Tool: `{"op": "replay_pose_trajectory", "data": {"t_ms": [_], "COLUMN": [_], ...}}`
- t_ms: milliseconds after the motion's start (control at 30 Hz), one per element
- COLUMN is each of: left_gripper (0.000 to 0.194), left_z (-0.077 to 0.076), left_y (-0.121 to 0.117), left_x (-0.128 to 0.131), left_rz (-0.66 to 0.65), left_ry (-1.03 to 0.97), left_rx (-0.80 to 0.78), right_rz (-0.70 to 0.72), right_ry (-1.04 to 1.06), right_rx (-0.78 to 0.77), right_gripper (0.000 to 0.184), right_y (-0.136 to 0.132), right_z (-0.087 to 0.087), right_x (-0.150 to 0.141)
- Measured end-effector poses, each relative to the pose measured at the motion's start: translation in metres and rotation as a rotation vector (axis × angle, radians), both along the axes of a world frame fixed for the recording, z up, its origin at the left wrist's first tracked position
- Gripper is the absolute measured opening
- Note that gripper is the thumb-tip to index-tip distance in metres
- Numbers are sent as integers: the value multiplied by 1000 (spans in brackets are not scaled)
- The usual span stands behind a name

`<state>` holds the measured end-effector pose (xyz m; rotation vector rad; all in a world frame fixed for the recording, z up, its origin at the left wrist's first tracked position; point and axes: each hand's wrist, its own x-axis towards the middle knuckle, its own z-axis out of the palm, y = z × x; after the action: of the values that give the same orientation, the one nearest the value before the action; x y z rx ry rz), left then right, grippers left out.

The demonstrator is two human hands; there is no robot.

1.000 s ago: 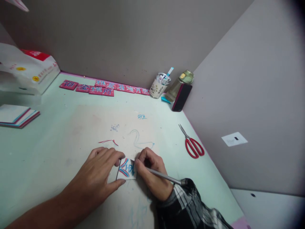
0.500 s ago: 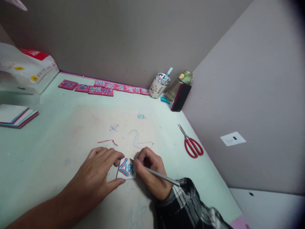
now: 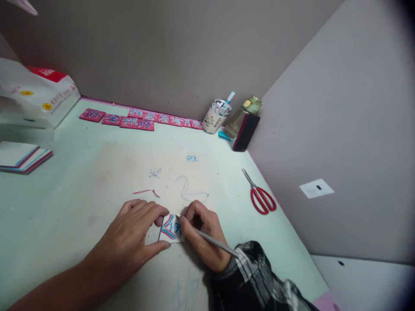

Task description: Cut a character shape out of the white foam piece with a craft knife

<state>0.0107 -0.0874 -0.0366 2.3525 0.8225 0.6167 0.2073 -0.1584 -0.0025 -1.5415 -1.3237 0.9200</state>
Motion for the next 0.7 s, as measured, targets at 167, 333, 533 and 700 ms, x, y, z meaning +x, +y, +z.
{"op": "replay_pose_trajectory", "data": {"t_ms": [167,333,533,700], "left_gripper": [44,44,41,41], "left_z": [0,1,4,6], "left_y": [0,0,1,0], "left_x": [0,-1,1,2], "left_rz": [3,15,34,50], "left_ry": [5,11,16,35], "left_rx": [-22,-30,-53,-70], "right_rz": [21,29,43,49], "right_ry": [-17,-21,-38,-39], "right_rx": [21,23,8,2], "right_gripper": [23,22,21,20], "right_y": [-1,-2,-2,-3], "right_z": [-1,-1,0,0], "right_x": [0,1,1,-2]}}
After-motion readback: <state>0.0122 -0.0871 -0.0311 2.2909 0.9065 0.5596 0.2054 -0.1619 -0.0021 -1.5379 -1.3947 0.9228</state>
